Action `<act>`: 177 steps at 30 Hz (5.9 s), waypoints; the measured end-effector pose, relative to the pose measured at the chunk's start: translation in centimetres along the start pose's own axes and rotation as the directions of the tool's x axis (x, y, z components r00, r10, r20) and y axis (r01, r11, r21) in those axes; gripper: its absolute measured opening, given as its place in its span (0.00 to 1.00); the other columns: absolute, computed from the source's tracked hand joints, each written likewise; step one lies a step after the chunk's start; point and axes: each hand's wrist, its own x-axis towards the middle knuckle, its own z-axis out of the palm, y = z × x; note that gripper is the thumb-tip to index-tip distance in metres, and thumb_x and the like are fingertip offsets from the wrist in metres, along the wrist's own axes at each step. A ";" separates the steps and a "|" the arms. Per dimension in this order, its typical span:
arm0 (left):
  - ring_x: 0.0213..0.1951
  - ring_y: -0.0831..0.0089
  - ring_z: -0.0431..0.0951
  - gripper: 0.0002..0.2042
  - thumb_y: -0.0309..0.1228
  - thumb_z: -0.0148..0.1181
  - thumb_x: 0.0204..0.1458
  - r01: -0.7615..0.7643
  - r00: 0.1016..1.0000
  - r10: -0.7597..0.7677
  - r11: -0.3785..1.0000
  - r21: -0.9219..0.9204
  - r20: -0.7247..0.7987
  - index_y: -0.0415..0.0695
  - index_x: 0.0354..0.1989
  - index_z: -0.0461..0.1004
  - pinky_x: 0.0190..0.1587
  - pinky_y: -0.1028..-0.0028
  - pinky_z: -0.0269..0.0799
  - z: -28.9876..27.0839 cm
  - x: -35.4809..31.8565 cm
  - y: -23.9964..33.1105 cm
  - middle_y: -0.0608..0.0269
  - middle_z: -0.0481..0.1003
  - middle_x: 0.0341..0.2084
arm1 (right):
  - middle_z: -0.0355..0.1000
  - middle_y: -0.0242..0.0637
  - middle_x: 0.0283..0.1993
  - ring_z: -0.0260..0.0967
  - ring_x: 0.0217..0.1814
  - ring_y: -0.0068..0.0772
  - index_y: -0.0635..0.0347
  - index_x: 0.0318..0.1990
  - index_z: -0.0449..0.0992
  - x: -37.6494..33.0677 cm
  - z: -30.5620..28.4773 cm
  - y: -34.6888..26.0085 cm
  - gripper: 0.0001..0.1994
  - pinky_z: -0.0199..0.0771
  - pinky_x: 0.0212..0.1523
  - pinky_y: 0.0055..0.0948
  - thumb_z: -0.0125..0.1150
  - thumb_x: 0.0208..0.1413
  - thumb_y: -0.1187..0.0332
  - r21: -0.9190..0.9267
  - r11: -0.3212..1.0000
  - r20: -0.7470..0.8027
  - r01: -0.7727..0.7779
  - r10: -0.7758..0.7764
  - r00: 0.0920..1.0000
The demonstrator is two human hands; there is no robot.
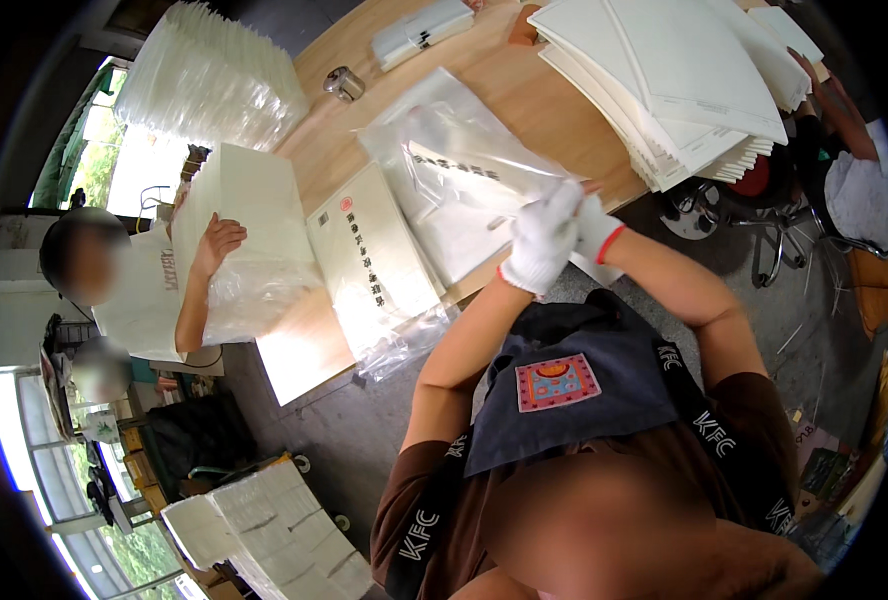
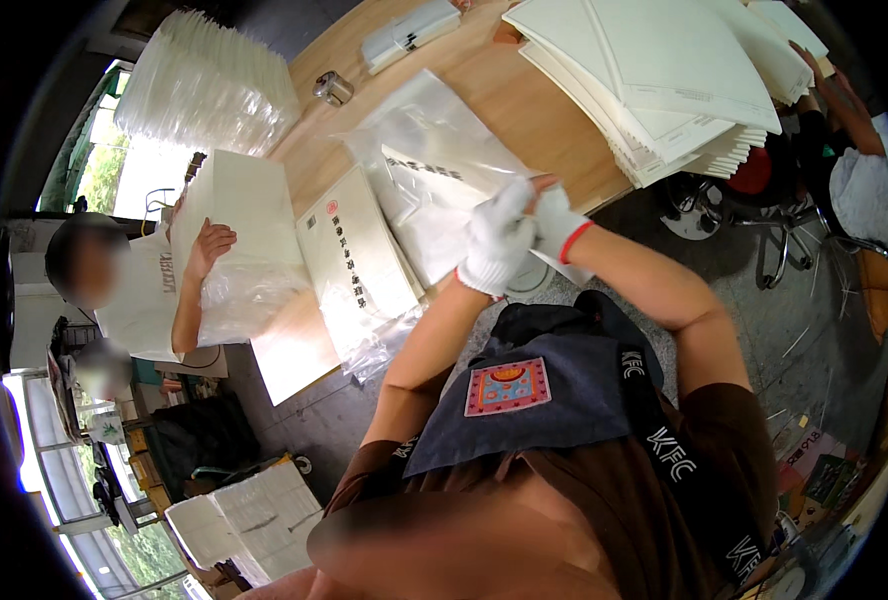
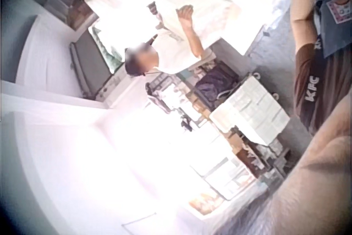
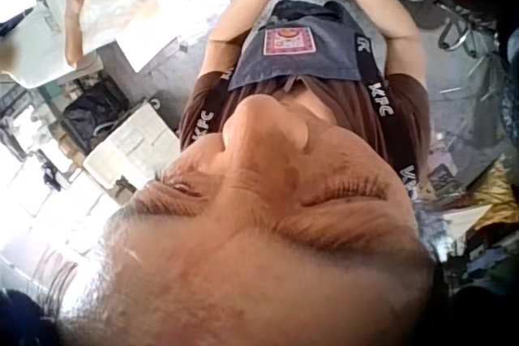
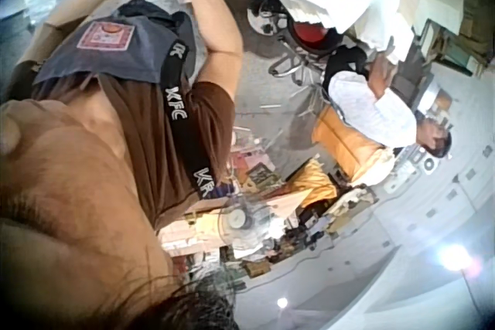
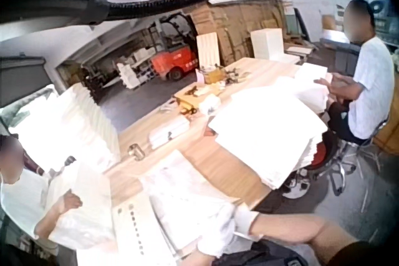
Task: The person repeatedly picks up stacks of white paper documents and inserts them into clear plastic sleeves. The person then places the filled sleeves on a growing pile on the table.
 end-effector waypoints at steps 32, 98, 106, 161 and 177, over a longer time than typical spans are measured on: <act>0.22 0.64 0.69 0.09 0.20 0.59 0.39 0.558 0.790 -0.495 0.825 0.091 -0.362 0.42 0.27 0.65 0.27 0.69 0.67 -2.8 -20.2 -5.7 0.58 0.64 0.19 | 0.73 0.45 0.21 0.73 0.24 0.50 0.60 0.26 0.74 -11.0 0.3 3.3 0.16 0.72 0.26 0.46 0.46 0.53 0.57 -0.155 0.978 -0.020 -0.142 0.140 0.990; 0.32 0.62 0.78 0.14 0.22 0.55 0.50 -0.081 0.980 0.058 0.990 0.113 0.193 0.49 0.46 0.74 0.36 0.69 0.72 1.1 -1.5 0.6 0.55 0.77 0.29 | 0.73 0.43 0.41 0.71 0.43 0.40 0.56 0.43 0.75 4.6 2.8 -1.6 0.14 0.70 0.45 0.36 0.53 0.53 0.60 0.582 0.792 -0.306 0.187 0.000 0.952; 0.27 0.67 0.77 0.10 0.25 0.52 0.55 0.126 0.992 -0.123 0.981 0.146 -0.032 0.42 0.45 0.71 0.31 0.70 0.71 0.7 0.4 -5.8 0.56 0.76 0.30 | 0.74 0.37 0.39 0.72 0.44 0.39 0.47 0.44 0.75 -4.1 -7.9 1.2 0.13 0.71 0.44 0.37 0.53 0.54 0.58 -0.054 0.998 0.095 0.024 -0.019 0.995; 0.37 0.66 0.79 0.18 0.26 0.48 0.56 0.671 0.472 -0.800 0.054 -0.739 0.370 0.33 0.54 0.65 0.38 0.74 0.76 -4.4 -16.7 -14.5 0.57 0.75 0.40 | 0.59 0.21 0.17 0.53 0.16 0.11 0.62 0.38 0.75 -15.6 -17.0 9.7 0.12 0.50 0.15 0.15 0.53 0.59 0.62 0.853 0.522 -0.279 -0.006 0.467 0.839; 0.56 0.65 0.69 0.35 0.59 0.37 0.59 0.601 0.542 -0.725 -0.019 -0.799 0.425 0.38 0.61 0.60 0.56 0.68 0.66 -2.7 -18.2 -17.5 0.54 0.67 0.56 | 0.65 0.28 0.23 0.59 0.19 0.14 0.59 0.37 0.72 -10.6 6.2 5.6 0.12 0.62 0.20 0.16 0.53 0.59 0.59 0.875 0.212 0.298 -0.434 0.470 0.831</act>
